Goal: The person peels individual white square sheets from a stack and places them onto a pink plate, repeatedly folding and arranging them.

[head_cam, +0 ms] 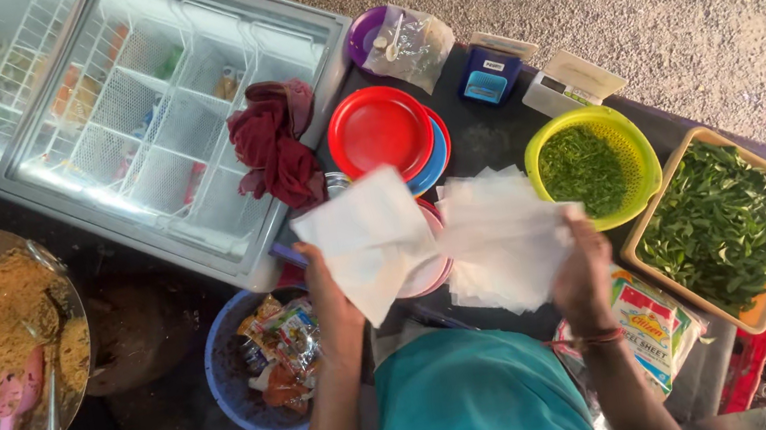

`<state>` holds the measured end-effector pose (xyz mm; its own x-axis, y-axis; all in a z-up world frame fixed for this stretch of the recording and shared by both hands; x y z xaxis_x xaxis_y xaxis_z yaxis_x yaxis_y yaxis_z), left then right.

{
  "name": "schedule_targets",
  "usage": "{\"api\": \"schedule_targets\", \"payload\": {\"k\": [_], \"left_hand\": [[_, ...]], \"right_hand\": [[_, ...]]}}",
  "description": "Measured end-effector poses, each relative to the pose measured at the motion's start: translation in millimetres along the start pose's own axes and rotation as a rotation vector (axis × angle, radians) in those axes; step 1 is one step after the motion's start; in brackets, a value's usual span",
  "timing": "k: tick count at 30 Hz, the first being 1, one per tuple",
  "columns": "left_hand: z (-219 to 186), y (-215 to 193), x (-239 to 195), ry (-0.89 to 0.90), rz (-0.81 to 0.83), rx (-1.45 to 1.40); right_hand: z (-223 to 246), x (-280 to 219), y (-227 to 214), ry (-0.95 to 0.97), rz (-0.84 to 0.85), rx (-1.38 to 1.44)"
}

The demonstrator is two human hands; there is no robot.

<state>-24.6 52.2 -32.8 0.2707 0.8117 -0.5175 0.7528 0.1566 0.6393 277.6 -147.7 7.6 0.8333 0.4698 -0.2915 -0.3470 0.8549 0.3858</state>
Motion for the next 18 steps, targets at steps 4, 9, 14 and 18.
{"api": "schedule_targets", "payload": {"k": [4, 9, 14, 18], "left_hand": [[-27.5, -14.4, 0.2, -0.026, -0.057, -0.085], [-33.9, -14.0, 2.0, -0.029, -0.065, -0.107], [-8.0, -5.4, 13.6, -0.028, -0.008, -0.028], [24.9, -5.4, 15.3, -0.099, 0.013, -0.065]], "right_hand": [[35.8, 11.7, -48.1, -0.224, -0.213, 0.044], [23.5, 1.6, -63.6, -0.977, -0.055, -0.667], [-71.6, -9.9, 0.9, -0.684, 0.487, -1.207], [-89.0, -34.7, 35.4, -0.896, 0.632, -1.277]]}}
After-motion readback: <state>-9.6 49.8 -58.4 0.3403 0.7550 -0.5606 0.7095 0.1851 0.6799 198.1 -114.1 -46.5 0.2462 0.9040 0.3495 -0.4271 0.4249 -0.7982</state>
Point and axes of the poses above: each hand's wrist, its own x-axis towards the middle knuckle, its own y-axis out of the palm, z = x × y, the point moved 7 cm from there along x, towards the middle knuckle, and after that the axes turned 7 degrees about -z, right-handed, at the moved point
